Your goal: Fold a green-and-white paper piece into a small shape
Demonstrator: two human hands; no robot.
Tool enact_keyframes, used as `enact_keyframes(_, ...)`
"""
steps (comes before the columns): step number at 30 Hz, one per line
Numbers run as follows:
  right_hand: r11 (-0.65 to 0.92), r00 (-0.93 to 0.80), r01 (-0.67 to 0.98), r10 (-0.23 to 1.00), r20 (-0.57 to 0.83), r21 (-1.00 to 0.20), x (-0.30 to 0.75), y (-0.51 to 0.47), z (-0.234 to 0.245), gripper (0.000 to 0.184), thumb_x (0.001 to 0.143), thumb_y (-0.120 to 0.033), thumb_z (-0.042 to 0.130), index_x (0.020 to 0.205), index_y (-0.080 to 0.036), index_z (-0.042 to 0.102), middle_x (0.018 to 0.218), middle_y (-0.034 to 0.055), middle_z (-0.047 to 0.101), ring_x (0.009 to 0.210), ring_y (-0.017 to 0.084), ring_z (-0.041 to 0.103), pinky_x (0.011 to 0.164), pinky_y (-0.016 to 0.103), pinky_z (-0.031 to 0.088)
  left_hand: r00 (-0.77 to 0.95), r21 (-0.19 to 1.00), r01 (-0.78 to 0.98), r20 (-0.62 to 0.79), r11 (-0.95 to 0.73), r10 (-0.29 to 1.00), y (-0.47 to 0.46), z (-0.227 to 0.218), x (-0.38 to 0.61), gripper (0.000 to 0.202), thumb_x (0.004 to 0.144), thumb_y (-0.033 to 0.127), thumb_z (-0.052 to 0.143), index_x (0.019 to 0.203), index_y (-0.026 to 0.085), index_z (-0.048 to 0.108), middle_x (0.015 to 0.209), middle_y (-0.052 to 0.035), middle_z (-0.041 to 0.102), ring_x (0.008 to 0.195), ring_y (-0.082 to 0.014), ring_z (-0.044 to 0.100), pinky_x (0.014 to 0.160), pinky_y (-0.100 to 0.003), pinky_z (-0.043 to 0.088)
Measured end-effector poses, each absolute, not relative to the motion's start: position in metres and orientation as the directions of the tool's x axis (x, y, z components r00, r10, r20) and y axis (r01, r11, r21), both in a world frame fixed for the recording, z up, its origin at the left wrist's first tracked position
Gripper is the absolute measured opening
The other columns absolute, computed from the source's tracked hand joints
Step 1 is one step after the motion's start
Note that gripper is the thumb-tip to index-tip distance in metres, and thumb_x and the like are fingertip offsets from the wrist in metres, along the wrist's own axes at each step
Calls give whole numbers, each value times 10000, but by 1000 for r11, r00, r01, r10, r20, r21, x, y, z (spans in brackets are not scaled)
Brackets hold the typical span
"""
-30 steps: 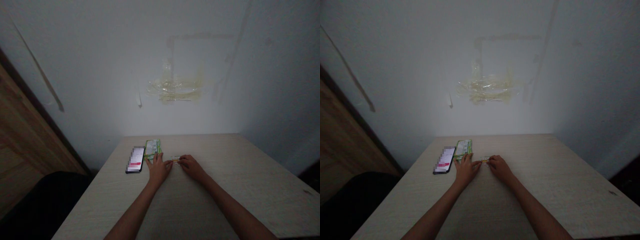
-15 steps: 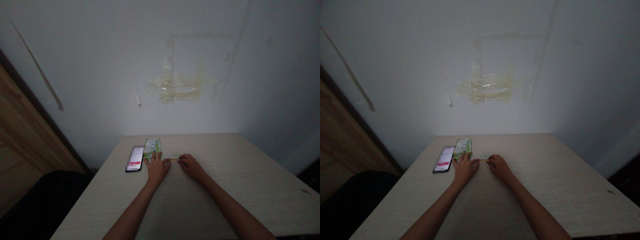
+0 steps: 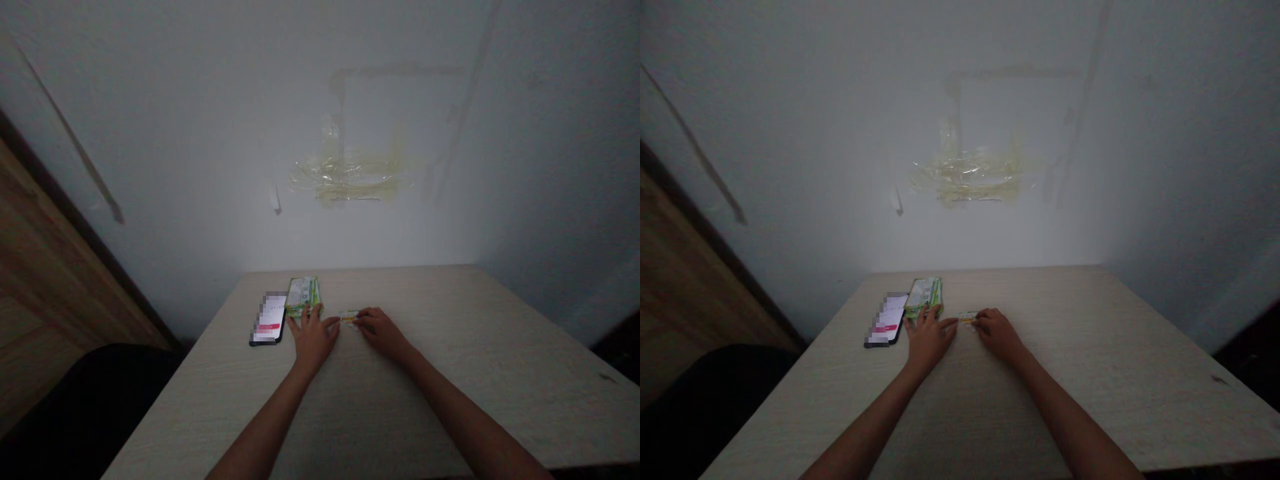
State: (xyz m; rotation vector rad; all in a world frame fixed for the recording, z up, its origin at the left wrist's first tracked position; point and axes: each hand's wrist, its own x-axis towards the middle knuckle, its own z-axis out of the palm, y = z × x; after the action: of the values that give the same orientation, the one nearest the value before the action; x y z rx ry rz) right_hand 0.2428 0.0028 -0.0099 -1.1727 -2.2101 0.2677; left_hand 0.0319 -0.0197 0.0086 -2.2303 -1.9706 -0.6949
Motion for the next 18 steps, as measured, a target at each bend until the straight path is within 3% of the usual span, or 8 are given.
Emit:
enact_keyframes(9, 588, -415, 665, 804, 427, -460, 243, 3, -10, 239, 889, -217, 553, 1071, -239, 708, 1086, 70, 656, 1027, 202, 560, 939, 366, 452, 149, 150, 960, 439, -235, 886, -24, 10, 33, 280, 876, 484, 521, 1095, 439, 689, 1447, -8, 481, 1394, -379, 261, 1050, -750, -55)
enact_keyframes(18, 580, -406, 661, 810, 423, -476, 244, 4, -12, 251, 876, -198, 562, 1074, -248, 708, 1094, 67, 655, 1035, 202, 557, 949, 371, 451, 128, 149, 966, 435, -212, 891, -23, 11, 29, 271, 874, 468, 531, 1094, 443, 689, 1428, 0, 501, 1370, -366, 296, 1064, -738, 12)
